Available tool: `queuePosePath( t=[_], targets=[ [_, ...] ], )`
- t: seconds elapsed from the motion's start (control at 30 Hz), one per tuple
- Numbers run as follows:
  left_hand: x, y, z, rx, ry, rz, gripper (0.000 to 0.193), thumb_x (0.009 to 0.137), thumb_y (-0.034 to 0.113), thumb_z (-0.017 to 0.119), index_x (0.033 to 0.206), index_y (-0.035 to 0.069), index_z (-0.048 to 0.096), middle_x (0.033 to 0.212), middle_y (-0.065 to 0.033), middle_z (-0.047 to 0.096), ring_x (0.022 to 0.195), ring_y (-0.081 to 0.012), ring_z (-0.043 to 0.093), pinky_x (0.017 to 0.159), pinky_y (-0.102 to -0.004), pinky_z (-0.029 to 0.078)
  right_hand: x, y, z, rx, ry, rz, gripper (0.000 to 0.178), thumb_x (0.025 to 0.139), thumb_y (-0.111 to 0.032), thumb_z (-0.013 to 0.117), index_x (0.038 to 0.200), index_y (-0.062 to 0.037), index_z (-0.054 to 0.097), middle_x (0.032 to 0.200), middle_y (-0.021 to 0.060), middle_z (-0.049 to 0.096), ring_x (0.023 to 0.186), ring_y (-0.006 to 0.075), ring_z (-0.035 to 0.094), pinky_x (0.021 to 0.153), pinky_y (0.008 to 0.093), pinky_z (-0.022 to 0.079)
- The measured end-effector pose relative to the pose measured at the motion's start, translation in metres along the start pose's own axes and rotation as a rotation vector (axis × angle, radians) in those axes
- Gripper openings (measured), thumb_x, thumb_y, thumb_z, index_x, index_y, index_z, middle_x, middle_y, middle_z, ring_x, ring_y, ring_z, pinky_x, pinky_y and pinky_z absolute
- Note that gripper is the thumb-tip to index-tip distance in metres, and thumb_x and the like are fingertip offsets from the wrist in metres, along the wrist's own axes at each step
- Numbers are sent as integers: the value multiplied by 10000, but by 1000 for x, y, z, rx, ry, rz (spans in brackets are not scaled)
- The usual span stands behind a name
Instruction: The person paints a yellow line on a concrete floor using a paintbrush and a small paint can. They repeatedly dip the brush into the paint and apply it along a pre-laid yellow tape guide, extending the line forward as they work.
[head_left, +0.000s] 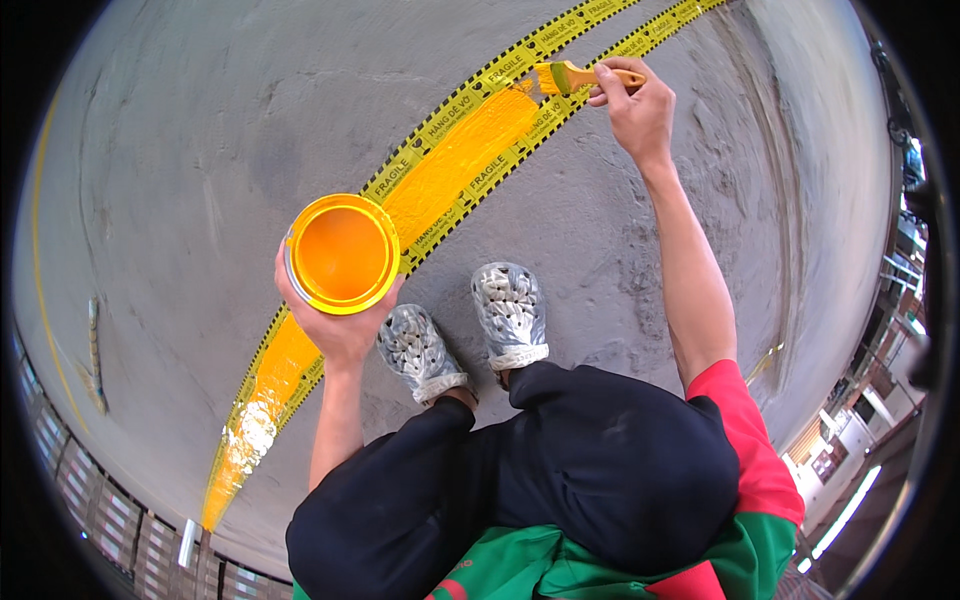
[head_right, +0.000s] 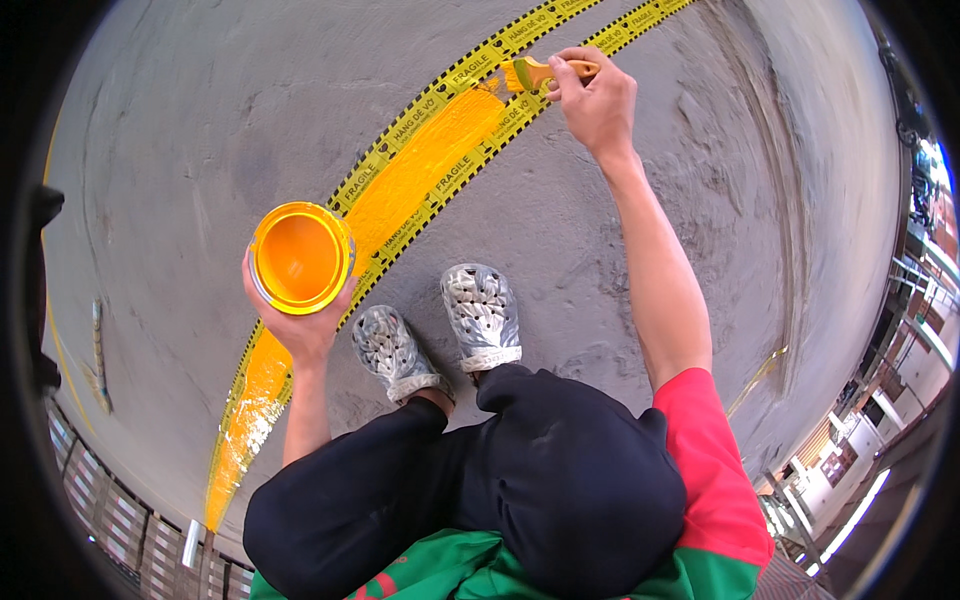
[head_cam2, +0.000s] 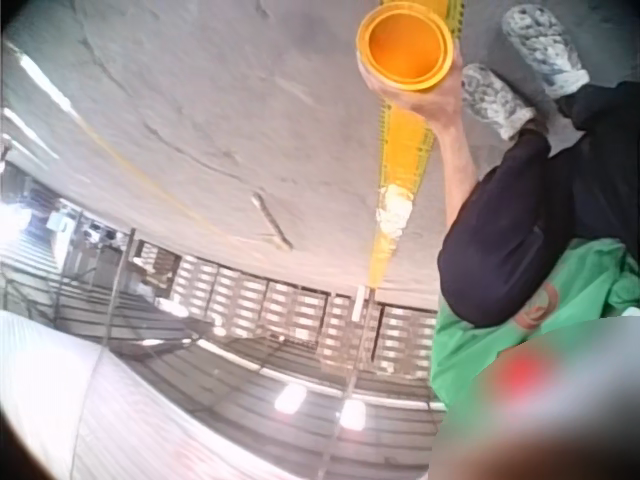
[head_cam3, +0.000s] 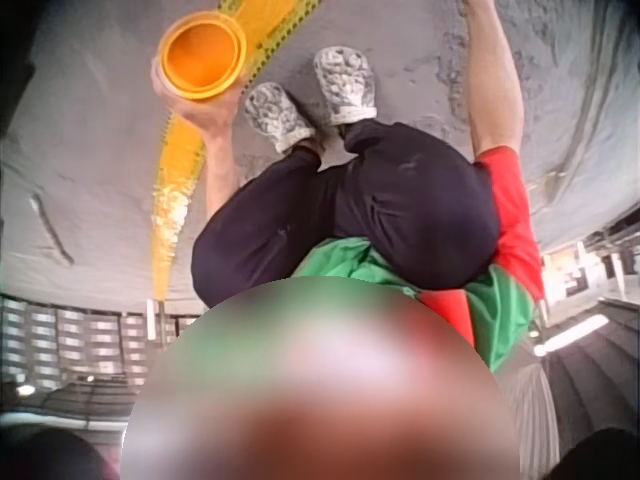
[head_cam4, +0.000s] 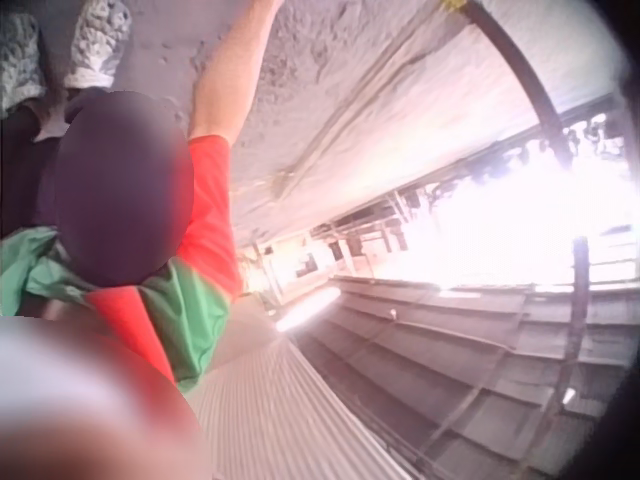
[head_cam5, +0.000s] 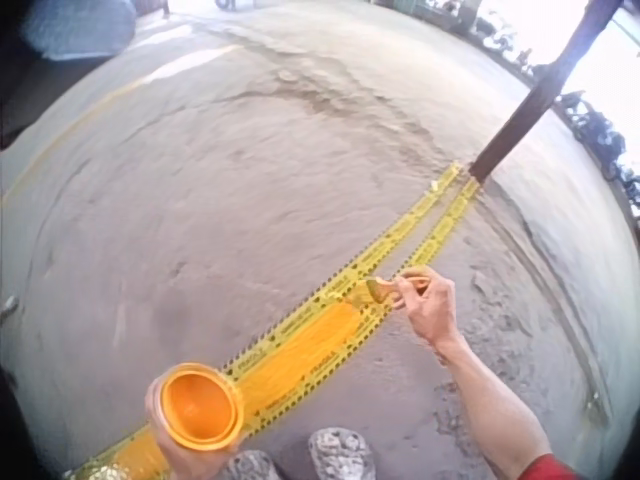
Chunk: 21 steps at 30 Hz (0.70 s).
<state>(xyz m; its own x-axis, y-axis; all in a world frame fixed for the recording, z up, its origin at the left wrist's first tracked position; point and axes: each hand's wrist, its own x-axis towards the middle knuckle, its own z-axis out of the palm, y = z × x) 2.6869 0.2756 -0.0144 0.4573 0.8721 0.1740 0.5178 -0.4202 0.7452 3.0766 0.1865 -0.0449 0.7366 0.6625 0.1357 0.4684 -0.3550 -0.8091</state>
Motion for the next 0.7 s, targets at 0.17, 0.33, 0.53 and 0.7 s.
queuePosePath(
  t=[0.17, 0.33, 0.53, 0.7],
  targets=[
    [0, 0, 5, -64, 15, -7, 1127, 553, 217, 978, 1451, -6, 334, 1345, -163, 520, 1257, -302, 537, 1115, -439, 374, 11, 8, -7, 173, -238, 157, 216, 956, -188, 680, 1012, 19, 712, 783, 108, 737, 665, 134, 724, 612, 245, 581],
    [-1, 1, 2, -38, 1, -20, 1144, 554, 207, 978, 1465, -3, 318, 1360, -168, 515, 1266, -302, 534, 1121, -437, 370, 24, 11, -11, 97, -120, 116, 212, 954, -188, 676, 1011, 12, 714, 786, 98, 741, 674, 130, 727, 609, 249, 580],
    [-1, -1, 6, -68, 5, -28, 1151, 553, 214, 977, 1469, -2, 315, 1362, -171, 519, 1266, -310, 535, 1124, -438, 367, 20, 13, -11, 59, -190, 133, 186, 952, -168, 669, 1010, 1, 722, 778, 87, 740, 677, 128, 723, 597, 250, 575],
    [-1, 0, 4, -22, 0, -35, 1147, 545, 204, 978, 1464, -9, 325, 1364, -174, 519, 1272, -314, 532, 1123, -439, 365, -1, -18, 0, -155, -118, -52, 169, 950, -185, 693, 989, -23, 724, 813, 123, 750, 667, 134, 710, 568, 274, 560]
  ],
)
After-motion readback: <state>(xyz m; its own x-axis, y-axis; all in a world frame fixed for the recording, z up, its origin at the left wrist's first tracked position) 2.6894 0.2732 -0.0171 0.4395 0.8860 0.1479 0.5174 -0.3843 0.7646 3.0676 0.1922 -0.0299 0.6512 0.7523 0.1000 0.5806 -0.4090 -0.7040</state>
